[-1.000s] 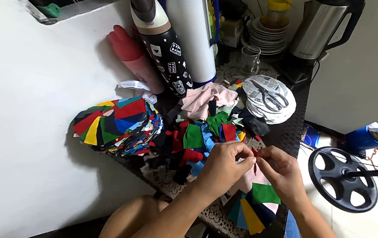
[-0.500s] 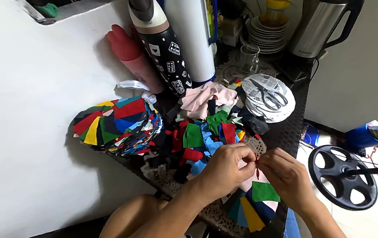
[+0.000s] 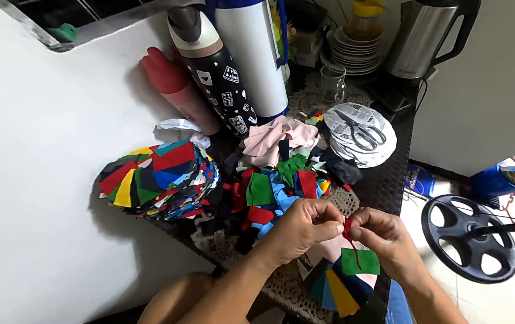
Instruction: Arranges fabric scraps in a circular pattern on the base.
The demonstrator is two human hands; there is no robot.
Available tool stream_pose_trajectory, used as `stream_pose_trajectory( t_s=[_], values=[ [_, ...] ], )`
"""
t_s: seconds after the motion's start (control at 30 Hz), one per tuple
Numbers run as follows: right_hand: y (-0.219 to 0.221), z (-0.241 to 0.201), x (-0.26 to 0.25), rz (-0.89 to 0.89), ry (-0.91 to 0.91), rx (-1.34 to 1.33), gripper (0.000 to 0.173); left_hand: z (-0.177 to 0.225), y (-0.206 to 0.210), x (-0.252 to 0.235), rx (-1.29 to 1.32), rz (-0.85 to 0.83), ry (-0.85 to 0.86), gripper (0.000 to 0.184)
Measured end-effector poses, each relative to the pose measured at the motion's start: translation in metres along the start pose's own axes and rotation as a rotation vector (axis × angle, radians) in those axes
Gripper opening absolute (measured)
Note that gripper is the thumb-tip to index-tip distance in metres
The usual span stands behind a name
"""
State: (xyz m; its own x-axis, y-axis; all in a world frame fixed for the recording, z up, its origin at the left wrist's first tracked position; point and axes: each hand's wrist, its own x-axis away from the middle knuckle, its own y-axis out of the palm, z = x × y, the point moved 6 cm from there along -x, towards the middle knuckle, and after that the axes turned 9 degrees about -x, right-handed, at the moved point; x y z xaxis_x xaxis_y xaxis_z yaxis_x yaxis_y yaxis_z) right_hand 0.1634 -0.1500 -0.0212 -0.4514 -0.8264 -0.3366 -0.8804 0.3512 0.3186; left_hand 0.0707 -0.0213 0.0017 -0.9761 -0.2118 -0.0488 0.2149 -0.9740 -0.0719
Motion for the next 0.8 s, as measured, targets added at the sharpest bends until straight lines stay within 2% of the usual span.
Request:
stream_pose_trajectory(
  t_s=[0.23, 0.37, 0.5, 0.6, 0.67, 0.8],
  values=[
    [-0.003, -0.001, 0.0, 0.028, 0.005, -0.063, 0.008, -0.001, -0.003, 0.001, 0.066, -0.013, 0.001, 0.015],
    [-0.007, -0.001, 0.001, 0.048, 0.015, -0.162, 0.008, -0.004, -0.004, 0.001, 0.259, -0.033, -0.029, 0.017],
    [-0.008, -0.005, 0.001, 0.102, 0.032, -0.169, 0.008, -0.01, 0.002, 0.004, 0.409, 0.116, -0.253, 0.024],
    [-0.008, -0.01, 0.0, 0.166, 0.039, -0.051, 0.01, -0.014, 0.012, 0.006, 0.45, 0.165, -0.365, 0.019],
    [-0.007, -0.015, 0.0, 0.186, 0.036, 0.017, 0.011, -0.014, 0.017, 0.007, 0.418, 0.113, -0.329, 0.009],
    [-0.005, -0.019, 0.001, 0.193, 0.026, 0.049, 0.013, -0.012, 0.023, 0.006, 0.318, 0.067, -0.23, 0.033]
  ],
)
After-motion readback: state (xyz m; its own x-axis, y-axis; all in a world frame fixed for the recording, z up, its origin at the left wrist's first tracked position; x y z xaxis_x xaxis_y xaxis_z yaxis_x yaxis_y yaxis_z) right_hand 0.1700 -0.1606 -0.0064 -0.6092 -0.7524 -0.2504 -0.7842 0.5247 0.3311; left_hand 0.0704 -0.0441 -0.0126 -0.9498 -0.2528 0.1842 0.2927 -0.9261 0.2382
